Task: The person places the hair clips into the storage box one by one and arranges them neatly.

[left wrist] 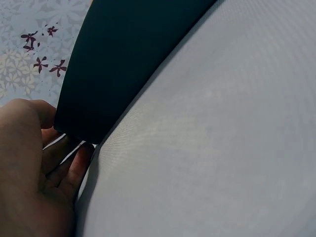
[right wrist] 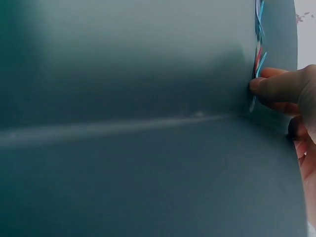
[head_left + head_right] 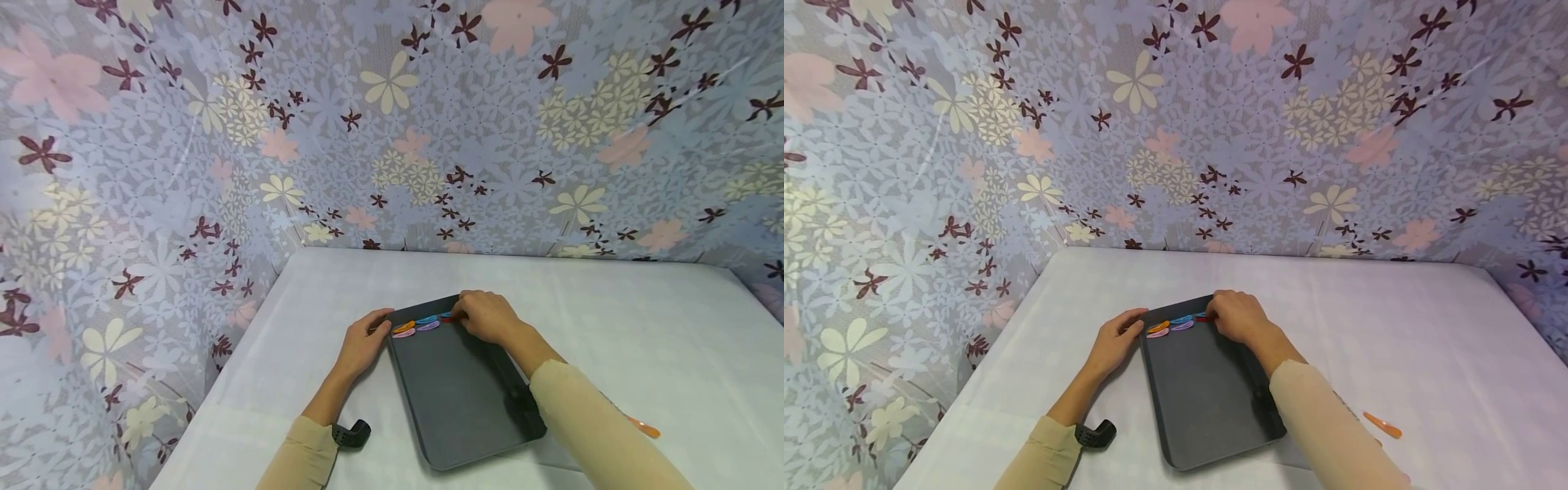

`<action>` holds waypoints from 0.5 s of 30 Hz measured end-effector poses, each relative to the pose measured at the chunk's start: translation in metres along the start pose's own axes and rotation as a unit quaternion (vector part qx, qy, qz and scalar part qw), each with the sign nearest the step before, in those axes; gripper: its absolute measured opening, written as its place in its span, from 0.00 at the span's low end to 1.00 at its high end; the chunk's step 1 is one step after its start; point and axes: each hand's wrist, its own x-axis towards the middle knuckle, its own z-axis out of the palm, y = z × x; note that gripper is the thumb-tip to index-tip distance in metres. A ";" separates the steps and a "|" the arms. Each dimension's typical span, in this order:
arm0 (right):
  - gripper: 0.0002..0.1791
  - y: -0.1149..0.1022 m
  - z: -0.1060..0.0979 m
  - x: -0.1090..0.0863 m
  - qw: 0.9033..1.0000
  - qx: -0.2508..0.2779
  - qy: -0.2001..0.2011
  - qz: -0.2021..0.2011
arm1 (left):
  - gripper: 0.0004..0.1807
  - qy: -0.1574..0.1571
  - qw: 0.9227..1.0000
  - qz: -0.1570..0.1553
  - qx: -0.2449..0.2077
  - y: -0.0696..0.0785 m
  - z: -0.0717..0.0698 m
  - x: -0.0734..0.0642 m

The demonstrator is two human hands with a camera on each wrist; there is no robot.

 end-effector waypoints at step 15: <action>0.09 -0.002 -0.002 -0.001 1.000 -0.001 -0.005 0.006 | 0.17 0.000 1.000 -0.004 0.002 0.000 0.000 0.000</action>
